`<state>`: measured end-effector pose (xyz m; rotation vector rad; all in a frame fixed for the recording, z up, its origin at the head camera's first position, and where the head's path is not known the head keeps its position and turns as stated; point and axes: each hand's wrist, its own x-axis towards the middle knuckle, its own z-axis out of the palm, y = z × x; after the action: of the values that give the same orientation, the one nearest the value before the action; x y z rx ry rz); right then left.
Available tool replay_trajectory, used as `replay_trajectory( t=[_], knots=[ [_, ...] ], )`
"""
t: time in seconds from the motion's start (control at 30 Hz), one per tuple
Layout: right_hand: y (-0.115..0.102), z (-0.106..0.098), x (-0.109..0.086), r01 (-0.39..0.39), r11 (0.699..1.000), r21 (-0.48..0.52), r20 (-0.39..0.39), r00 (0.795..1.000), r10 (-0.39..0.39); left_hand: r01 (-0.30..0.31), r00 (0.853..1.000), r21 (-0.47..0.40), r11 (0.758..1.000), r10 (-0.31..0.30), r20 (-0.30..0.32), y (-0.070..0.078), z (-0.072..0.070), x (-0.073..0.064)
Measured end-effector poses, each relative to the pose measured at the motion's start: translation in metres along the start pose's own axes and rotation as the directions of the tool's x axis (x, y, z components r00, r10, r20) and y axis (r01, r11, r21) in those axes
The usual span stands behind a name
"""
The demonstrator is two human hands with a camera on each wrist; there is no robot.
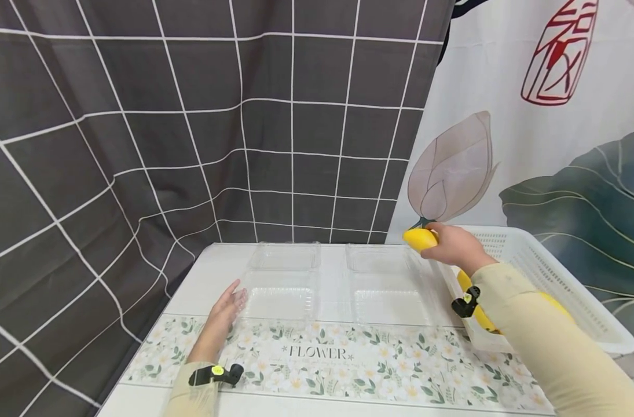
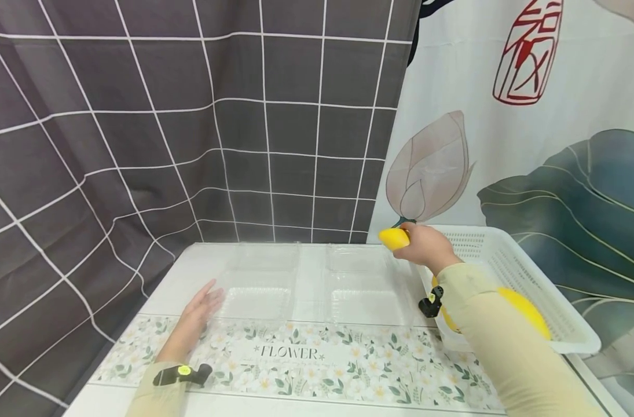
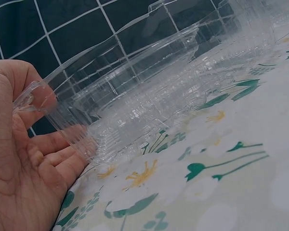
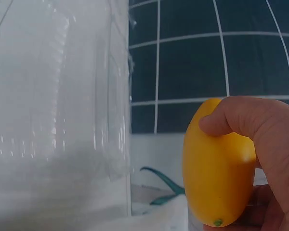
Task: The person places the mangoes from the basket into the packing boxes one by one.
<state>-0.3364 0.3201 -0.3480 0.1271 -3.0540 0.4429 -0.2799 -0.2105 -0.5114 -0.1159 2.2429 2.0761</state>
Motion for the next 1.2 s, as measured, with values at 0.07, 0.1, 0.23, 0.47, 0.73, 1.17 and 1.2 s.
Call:
replay_trajectory(
  t=[0.07, 0.1, 0.23, 0.47, 0.73, 1.17, 1.2],
  knots=[
    [-0.006, 0.004, 0.001, 0.027, 0.999, -0.021, -0.012, 1.000, -0.028, -0.001, 1.000, -0.001, 1.000, 0.001, -0.004, 0.000, 0.001, 0.000],
    [-0.009, 0.006, 0.002, 0.045, 0.999, -0.024, -0.017, 0.999, -0.046, 0.001, 1.000, 0.001, 1.000, -0.001, -0.008, 0.000, 0.001, 0.000],
    [-0.020, 0.015, 0.003, 0.095, 0.995, -0.038, -0.037, 0.995, -0.096, -0.005, 1.000, -0.007, 1.000, 0.005, -0.005, 0.000, 0.001, 0.000],
    [-0.047, 0.031, 0.006, 0.144, 0.989, -0.008, -0.018, 0.989, -0.145, -0.007, 1.000, -0.015, 1.000, 0.007, 0.002, 0.000, 0.000, 0.000],
    [-0.081, 0.047, 0.008, 0.188, 0.982, 0.019, 0.008, 0.982, -0.188, 0.035, 0.999, -0.008, 0.999, -0.035, -0.010, 0.000, 0.002, 0.002],
    [-0.136, 0.079, 0.013, 0.239, 0.966, 0.098, 0.014, 0.970, -0.241, 0.059, 0.998, 0.011, 0.998, -0.059, -0.033, -0.001, 0.001, 0.003],
    [-0.140, 0.081, 0.014, 0.245, 0.964, 0.102, 0.013, 0.969, -0.248, 0.059, 0.998, 0.009, 0.998, -0.059, -0.032, -0.001, 0.001, 0.003]
  ],
)
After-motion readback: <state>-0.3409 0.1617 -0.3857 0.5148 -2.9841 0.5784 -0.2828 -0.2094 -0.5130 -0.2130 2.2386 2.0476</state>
